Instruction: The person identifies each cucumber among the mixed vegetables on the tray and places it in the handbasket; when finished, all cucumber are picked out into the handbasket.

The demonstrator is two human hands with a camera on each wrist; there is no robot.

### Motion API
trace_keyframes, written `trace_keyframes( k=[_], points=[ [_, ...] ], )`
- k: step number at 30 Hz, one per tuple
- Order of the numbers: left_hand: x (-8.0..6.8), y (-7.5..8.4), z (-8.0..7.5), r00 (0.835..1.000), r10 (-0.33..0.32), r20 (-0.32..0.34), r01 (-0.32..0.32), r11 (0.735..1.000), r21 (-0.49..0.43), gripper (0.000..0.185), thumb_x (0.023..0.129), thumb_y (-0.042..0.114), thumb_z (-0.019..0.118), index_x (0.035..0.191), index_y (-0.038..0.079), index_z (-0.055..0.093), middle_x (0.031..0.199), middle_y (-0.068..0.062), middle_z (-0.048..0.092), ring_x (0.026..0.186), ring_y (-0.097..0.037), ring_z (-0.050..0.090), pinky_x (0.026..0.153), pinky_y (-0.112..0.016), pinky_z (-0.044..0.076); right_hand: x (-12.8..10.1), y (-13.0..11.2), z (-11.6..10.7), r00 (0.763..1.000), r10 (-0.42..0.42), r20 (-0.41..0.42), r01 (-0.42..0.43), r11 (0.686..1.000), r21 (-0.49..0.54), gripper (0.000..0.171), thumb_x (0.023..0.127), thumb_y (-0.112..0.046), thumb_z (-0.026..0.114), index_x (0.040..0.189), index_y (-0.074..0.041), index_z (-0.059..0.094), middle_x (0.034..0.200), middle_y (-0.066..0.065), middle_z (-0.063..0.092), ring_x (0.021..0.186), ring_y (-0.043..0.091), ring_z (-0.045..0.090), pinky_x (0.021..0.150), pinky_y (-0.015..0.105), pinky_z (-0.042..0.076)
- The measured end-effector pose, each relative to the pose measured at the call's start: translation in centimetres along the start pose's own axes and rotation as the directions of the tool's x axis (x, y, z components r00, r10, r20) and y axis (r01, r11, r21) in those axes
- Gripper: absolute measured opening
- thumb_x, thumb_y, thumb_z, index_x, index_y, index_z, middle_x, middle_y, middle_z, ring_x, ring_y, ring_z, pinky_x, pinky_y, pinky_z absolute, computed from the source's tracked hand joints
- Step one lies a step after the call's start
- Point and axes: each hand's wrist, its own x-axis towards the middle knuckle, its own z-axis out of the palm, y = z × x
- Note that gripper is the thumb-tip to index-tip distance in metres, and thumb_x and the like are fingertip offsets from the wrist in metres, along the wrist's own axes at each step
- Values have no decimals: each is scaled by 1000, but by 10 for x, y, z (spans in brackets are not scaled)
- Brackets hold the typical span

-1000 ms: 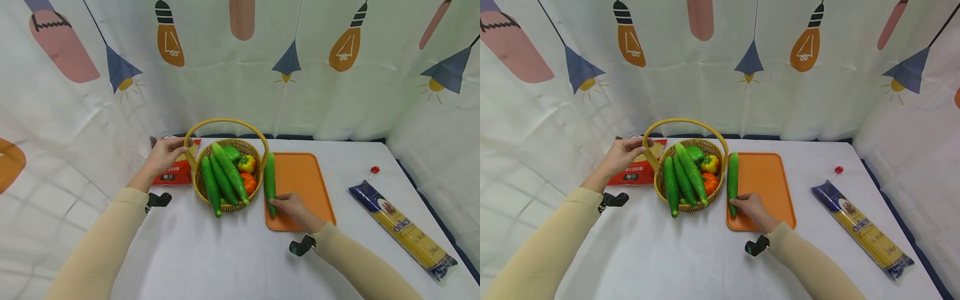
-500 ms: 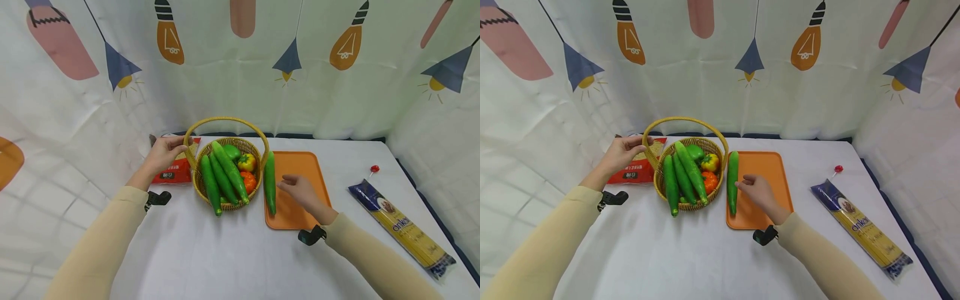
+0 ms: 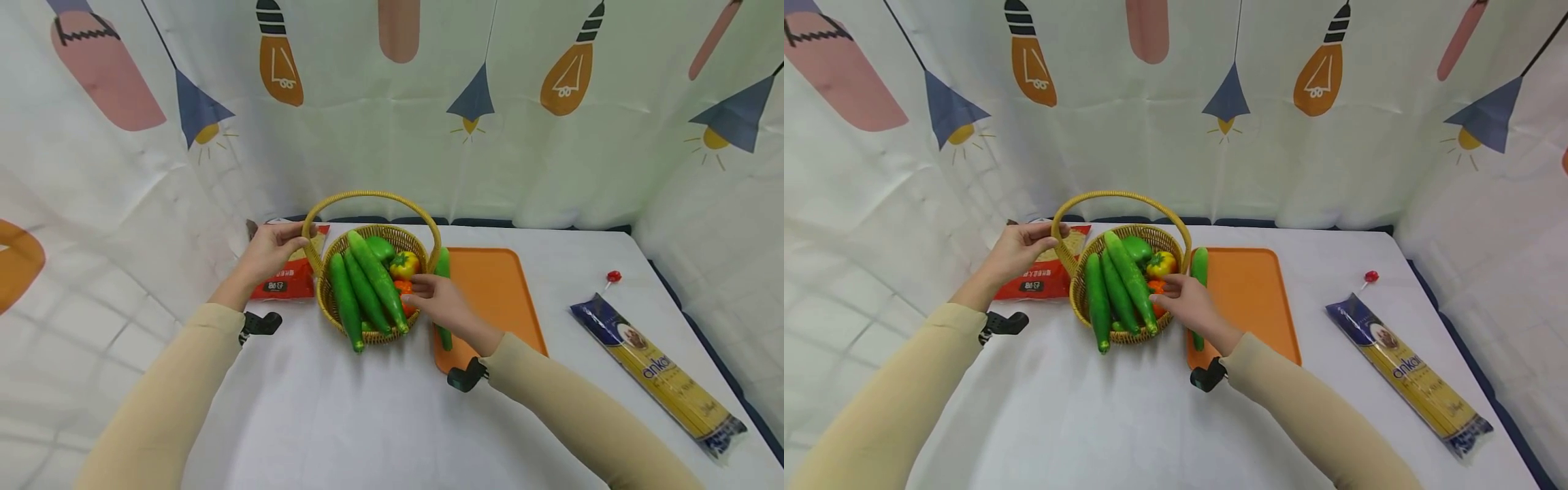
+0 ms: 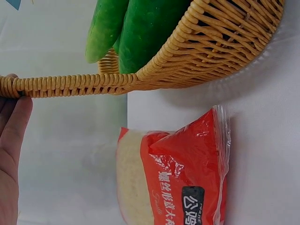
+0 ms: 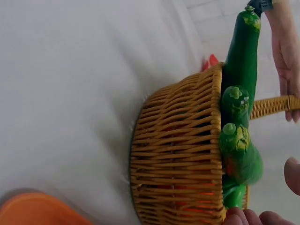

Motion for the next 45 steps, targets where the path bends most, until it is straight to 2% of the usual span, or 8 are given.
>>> trace_keyframes(
  k=[14,27,33,37,39,41,44,45],
  points=[
    [2,-1,2,1000,27,-8,-27,1000,-7,39,103,12,61,140,1,61,136,-20,66,130,-34,61,106,-29,52,21,-12,20,999,-1,40,5,995,-100,65,94,-29,75,149,-4,51,137,15,64,126,31,62,102,43,57],
    [2,-1,2,1000,-6,-4,6,1000,1,39,104,14,59,141,3,61,138,-19,65,131,-33,61,109,-36,50,28,-12,23,996,62,68,-54,992,-116,70,91,-29,80,150,-5,50,134,17,65,117,28,65,96,38,60],
    [1,1,2,1000,4,1,-4,1000,3,40,104,13,59,142,3,60,138,-22,65,130,-34,61,107,-32,51,28,-11,22,993,86,76,-81,995,-62,67,92,-29,78,149,-6,52,137,17,62,116,26,65,96,38,60],
    [0,0,2,1000,19,-2,-19,1000,8,39,104,13,59,142,3,60,136,-22,66,130,-35,62,104,-26,52,28,-11,17,992,105,65,-104,994,-16,64,92,-29,78,148,-8,55,133,11,62,101,18,62,91,31,57],
    [0,-1,2,1000,19,-9,-19,1000,15,39,103,13,60,141,3,61,135,-21,66,129,-34,62,103,-25,52,29,-11,14,988,123,88,-129,990,63,63,93,-28,77,148,-8,54,104,6,65,81,14,55,81,27,52],
    [0,-2,2,1000,18,-18,-17,1000,23,39,103,13,60,141,3,62,135,-21,67,129,-34,62,104,-27,53,29,-12,10,982,142,124,-162,971,176,62,94,-24,75,149,-7,52,77,-2,53,66,10,43,74,25,45],
    [1,-3,3,1000,7,-29,-7,1000,30,38,104,13,60,140,5,63,135,-19,68,128,-33,63,106,-32,52,27,-14,4,970,158,186,-213,921,326,60,98,-18,70,152,-4,48,70,-4,33,61,11,28,77,27,41],
    [1,-3,3,1000,2,-31,-1,1000,29,37,104,14,59,140,5,63,135,-18,68,128,-32,63,106,-34,52,26,-15,2,967,156,199,-220,908,357,60,99,-16,69,152,-2,46,74,-4,42,64,9,35,82,26,44]
  ],
)
